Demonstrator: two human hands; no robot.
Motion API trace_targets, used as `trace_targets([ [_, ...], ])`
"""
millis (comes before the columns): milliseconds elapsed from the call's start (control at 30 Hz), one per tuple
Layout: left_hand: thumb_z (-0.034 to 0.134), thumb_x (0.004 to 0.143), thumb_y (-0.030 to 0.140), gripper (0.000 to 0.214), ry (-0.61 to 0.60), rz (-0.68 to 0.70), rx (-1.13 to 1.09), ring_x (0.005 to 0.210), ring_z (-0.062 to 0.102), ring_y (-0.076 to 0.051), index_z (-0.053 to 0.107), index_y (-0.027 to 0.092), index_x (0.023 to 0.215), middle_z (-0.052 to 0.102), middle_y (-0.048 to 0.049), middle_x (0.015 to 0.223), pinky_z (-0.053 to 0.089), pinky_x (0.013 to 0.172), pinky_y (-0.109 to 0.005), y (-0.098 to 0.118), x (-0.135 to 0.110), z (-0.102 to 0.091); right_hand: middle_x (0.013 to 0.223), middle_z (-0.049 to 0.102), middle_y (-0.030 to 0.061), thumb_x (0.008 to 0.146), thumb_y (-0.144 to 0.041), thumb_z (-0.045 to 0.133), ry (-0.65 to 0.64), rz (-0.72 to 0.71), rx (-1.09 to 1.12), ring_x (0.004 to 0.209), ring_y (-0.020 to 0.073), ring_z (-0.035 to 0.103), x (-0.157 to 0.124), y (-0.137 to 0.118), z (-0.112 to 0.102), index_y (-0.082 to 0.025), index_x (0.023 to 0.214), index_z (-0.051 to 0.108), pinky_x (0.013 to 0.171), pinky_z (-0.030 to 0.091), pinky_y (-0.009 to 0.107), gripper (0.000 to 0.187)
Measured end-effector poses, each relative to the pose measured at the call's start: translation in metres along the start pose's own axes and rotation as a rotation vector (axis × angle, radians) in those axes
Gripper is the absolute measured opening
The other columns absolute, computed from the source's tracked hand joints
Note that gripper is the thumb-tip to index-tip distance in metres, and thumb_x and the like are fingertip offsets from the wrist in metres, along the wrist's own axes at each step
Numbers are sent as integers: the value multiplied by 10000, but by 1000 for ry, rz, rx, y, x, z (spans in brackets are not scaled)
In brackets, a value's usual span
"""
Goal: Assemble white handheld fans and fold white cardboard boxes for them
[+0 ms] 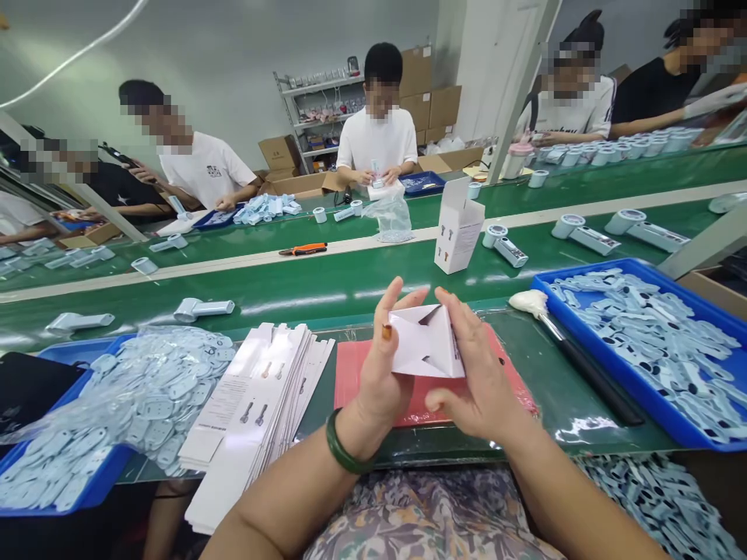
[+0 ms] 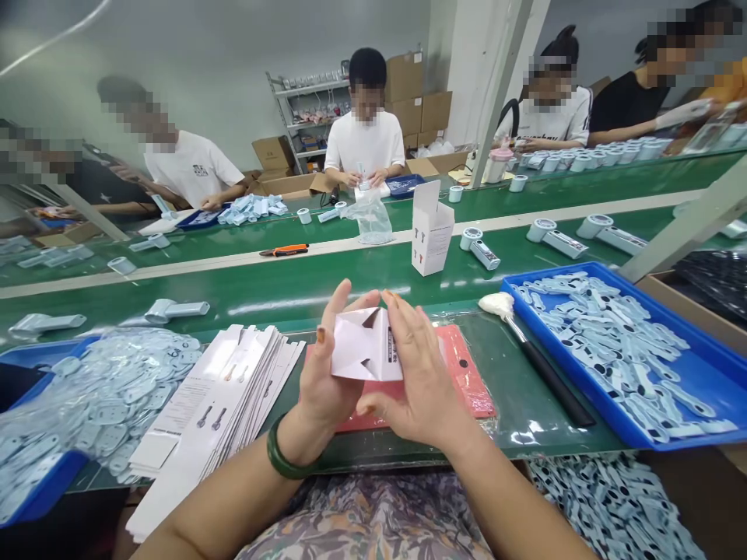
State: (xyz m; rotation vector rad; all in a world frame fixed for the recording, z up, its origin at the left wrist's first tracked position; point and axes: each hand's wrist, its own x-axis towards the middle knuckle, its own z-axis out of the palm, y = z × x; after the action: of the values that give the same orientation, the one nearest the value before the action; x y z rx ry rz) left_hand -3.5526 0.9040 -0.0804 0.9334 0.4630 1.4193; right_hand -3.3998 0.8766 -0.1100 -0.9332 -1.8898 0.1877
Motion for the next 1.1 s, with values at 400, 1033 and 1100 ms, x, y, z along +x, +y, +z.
trace_targets([
  [400, 632, 806, 831, 856, -39, 112, 29, 1362, 569, -346, 528, 299, 1468, 566, -129, 1523, 514, 1096, -453, -24, 7, 14, 1768, 120, 93, 932, -845, 265, 137, 149, 143, 1624, 366, 133, 14, 10, 8, -314, 1695, 31, 1290, 211, 645, 959],
  [1033, 848, 743, 569, 491, 377, -187, -64, 1206, 655, -237, 645, 277, 1081, 689, -73, 1236, 570, 961, -362, -77, 64, -52, 1293, 714, 172, 933, -458, 615, 449, 745, 544, 1186, 262, 704, 75, 66, 80, -169, 1329, 521, 1027, 575, 433, 500],
  [1100, 798, 815, 529, 419, 400, -297, -26, 1213, 653, -259, 618, 281, 1101, 659, -108, 1267, 593, 927, -402, -77, 56, -59, 1340, 686, 179, 866, -387, 707, 408, 793, 384, 1219, 281, 684, 105, 93, 70, -158, 1374, 508, 1061, 550, 448, 592],
])
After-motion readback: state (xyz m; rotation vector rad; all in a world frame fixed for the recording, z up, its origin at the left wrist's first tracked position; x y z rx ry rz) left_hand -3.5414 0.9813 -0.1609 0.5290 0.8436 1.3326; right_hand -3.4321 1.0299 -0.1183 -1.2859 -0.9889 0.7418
